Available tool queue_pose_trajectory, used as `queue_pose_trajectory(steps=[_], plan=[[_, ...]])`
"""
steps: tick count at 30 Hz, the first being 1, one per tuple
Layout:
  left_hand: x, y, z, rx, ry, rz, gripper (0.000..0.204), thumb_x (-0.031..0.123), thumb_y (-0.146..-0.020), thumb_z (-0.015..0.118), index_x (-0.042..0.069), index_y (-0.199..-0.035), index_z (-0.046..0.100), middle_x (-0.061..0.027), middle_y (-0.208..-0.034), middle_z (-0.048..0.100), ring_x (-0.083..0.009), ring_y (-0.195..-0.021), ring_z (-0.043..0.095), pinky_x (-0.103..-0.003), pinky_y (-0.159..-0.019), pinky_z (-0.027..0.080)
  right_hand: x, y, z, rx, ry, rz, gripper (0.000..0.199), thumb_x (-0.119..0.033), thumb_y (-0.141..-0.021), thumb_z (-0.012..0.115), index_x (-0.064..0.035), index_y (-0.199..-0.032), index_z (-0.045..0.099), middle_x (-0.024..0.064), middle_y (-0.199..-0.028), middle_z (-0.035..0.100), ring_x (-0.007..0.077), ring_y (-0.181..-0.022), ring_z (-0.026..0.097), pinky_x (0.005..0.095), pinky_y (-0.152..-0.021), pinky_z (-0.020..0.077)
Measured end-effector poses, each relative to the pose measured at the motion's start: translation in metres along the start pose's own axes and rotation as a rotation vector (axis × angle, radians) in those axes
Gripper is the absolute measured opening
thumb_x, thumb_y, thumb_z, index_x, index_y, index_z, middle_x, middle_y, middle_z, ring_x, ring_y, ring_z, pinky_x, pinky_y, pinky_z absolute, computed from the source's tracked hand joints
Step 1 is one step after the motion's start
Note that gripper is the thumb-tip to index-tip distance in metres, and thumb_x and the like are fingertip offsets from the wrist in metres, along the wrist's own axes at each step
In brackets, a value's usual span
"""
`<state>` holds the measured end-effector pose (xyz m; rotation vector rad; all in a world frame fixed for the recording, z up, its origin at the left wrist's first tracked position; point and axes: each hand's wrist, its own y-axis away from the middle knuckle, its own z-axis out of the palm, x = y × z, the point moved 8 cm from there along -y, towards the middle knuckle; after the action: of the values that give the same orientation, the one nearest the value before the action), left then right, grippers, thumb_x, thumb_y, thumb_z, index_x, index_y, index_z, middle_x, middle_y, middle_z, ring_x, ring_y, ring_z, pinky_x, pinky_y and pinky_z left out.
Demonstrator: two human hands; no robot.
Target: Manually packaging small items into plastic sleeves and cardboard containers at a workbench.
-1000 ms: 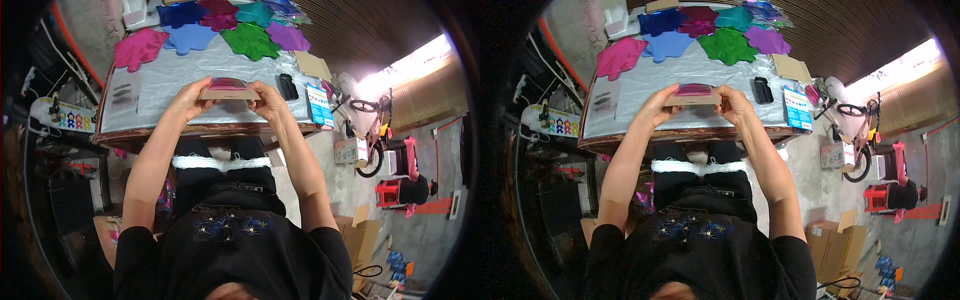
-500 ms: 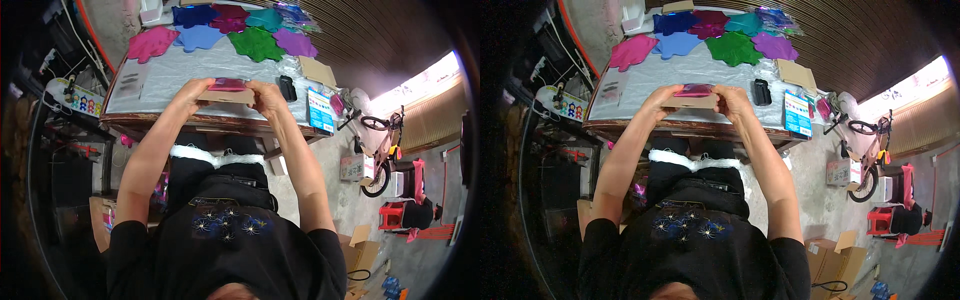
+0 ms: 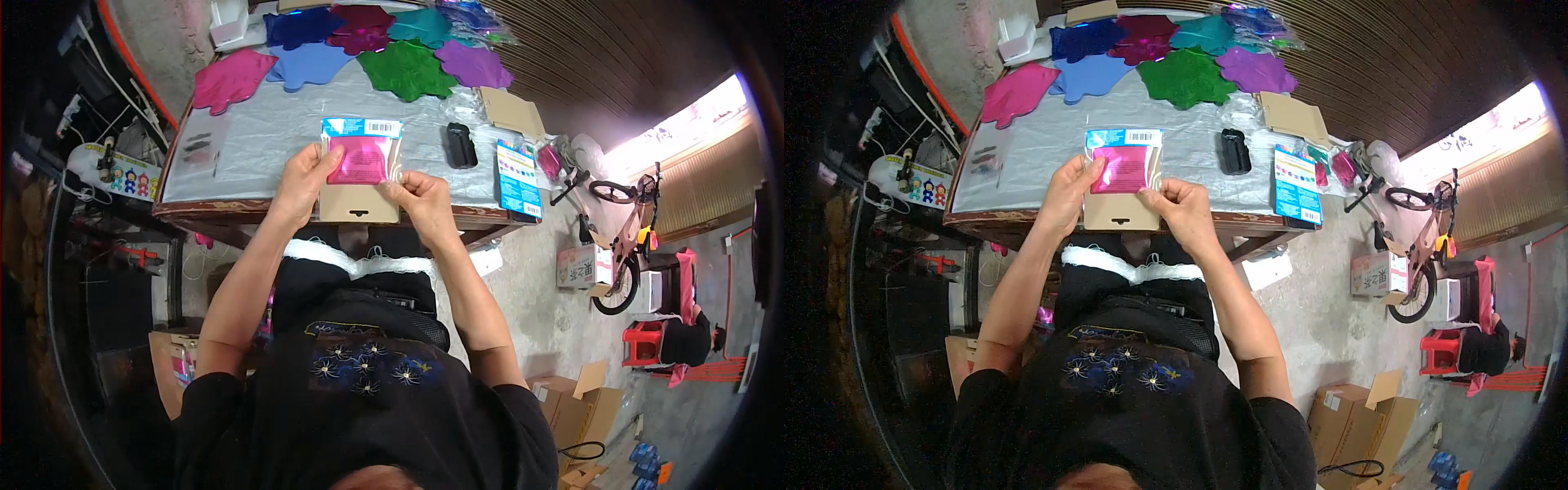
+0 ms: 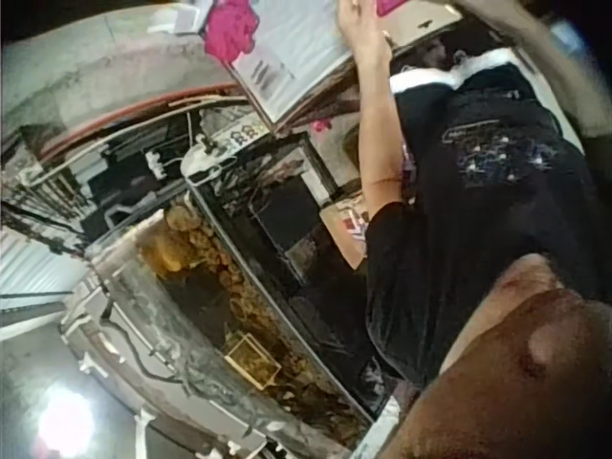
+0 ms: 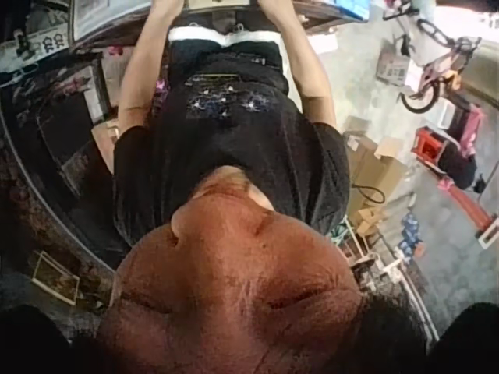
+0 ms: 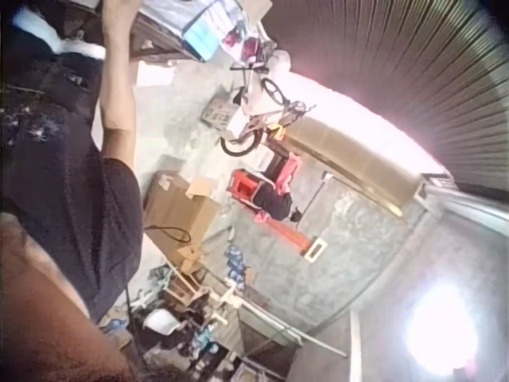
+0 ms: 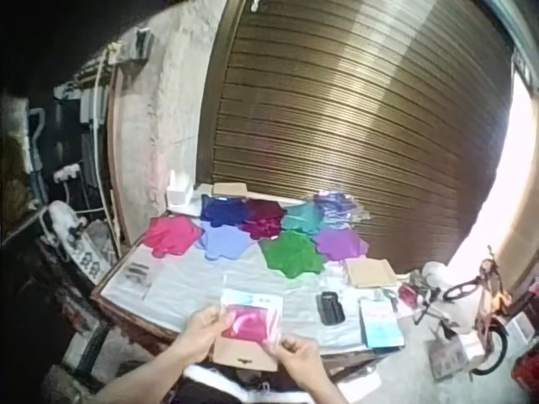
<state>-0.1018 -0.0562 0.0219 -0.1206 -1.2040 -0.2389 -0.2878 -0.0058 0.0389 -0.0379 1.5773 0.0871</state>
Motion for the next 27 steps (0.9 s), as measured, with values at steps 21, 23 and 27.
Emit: queue_pose_trajectory(steps=[21, 23, 27], plan=[[0.024, -0.081, -0.044, -0.072, -0.032, -0.069, 0.028, 0.025, -0.100, 0.059, -0.001, -0.110, 0.066, -0.0050, -0.096, 0.070, -0.0090, -0.087, 0.063, -0.027, -0.075, 0.051, -0.029, -0.029, -0.051, 0.094, 0.567, -0.227, 0.019, -0.014, -0.091, 0.068, 0.0016, -0.101, 0.070, 0.0069, -0.089, 0.072, 0.0113, -0.081, 0.065, 0.0265, -0.071, 0.0513], [0.034, -0.101, -0.044, -0.147, -0.153, -0.162, 0.029, 0.025, -0.099, 0.060, -0.001, -0.110, 0.066, -0.0047, -0.093, 0.069, -0.0093, -0.085, 0.063, -0.028, -0.073, 0.051, -0.050, -0.049, -0.115, 0.310, 0.805, -0.222, 0.025, -0.011, -0.089, 0.068, 0.0004, -0.111, 0.067, 0.0130, -0.100, 0.071, 0.0199, -0.091, 0.068, 0.0310, -0.078, 0.0526], [0.040, -0.142, -0.017, -0.401, -0.774, -0.233, 0.028, 0.021, -0.096, 0.063, 0.000, -0.112, 0.068, -0.0034, -0.098, 0.070, -0.0106, -0.085, 0.063, -0.028, -0.078, 0.051, -0.056, -0.098, -0.238, 0.576, 1.326, -0.540, 0.043, -0.011, -0.086, 0.067, -0.0022, -0.127, 0.058, 0.0208, -0.125, 0.062, 0.0350, -0.116, 0.060, 0.0398, -0.098, 0.0468]])
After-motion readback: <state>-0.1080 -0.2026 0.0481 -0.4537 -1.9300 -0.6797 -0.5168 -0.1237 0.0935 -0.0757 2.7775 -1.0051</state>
